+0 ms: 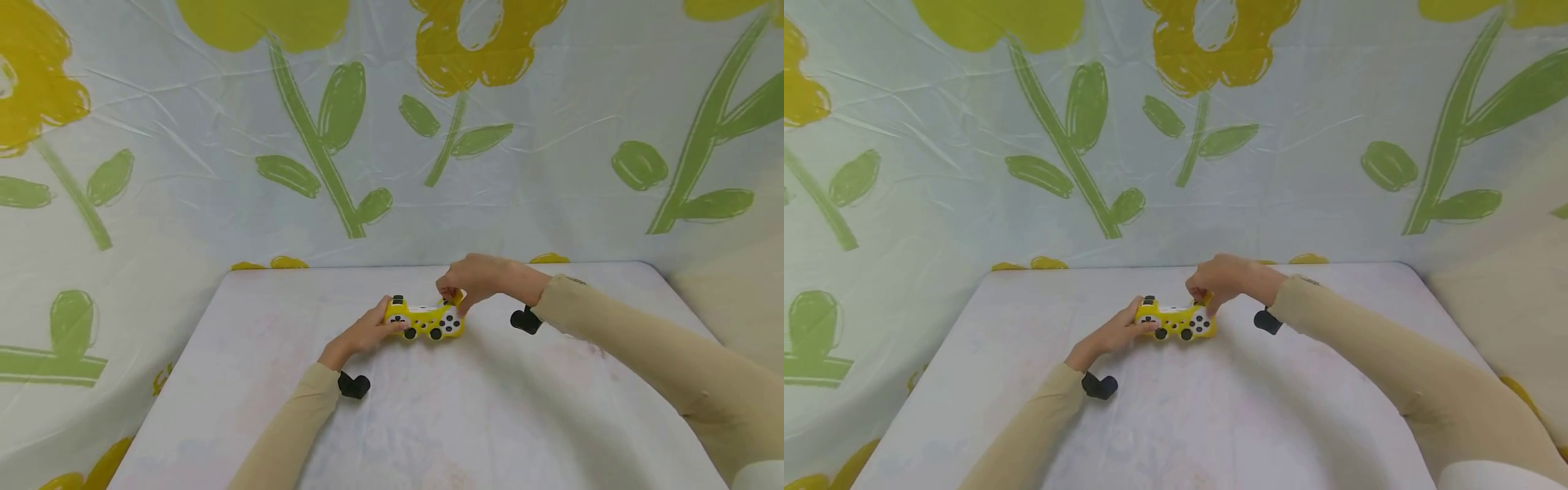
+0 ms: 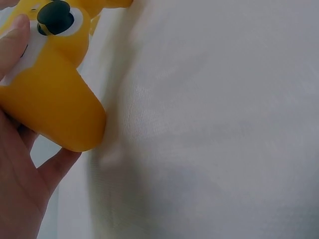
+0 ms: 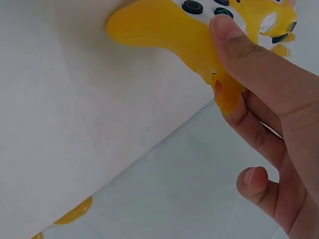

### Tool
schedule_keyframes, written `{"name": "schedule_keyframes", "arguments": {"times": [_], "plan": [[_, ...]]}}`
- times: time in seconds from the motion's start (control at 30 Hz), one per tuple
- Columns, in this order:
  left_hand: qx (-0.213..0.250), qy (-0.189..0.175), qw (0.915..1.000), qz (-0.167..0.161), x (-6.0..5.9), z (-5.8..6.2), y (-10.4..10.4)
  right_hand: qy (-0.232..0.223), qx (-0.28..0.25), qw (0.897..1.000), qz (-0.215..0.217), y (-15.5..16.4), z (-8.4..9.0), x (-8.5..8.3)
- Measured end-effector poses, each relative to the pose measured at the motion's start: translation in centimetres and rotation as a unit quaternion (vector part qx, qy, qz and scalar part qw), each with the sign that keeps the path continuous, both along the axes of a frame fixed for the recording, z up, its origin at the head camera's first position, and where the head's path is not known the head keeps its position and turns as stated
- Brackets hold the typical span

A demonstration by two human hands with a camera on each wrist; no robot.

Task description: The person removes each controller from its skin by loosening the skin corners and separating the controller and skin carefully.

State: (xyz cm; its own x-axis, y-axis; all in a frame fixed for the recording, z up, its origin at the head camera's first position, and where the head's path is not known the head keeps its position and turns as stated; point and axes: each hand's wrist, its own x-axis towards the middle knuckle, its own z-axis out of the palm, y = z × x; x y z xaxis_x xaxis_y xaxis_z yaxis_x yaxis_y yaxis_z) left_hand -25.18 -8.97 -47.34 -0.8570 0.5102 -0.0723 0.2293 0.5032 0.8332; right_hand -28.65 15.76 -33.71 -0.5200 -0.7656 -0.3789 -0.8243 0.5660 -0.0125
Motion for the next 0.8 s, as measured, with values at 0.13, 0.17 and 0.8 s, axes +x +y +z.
{"name": "schedule_keyframes", "arguments": {"times": [0.13, 0.17, 0.8], "plan": [[-0.002, 0.005, 1.0, 0.0, -0.1, -0.1, 0.1, -0.004, -0.014, 1.0, -0.002, 0.5, 0.0, 0.1], [-0.002, 0.006, 1.0, 0.0, -0.1, -0.2, 0.1, -0.005, -0.018, 1.0, -0.002, 0.6, 0.0, 0.1], [-0.007, 0.008, 0.9999, 0.001, 0.1, -0.1, 0.0, 0.013, -0.054, 0.998, -0.002, 1.7, -1.0, 0.2]]}}
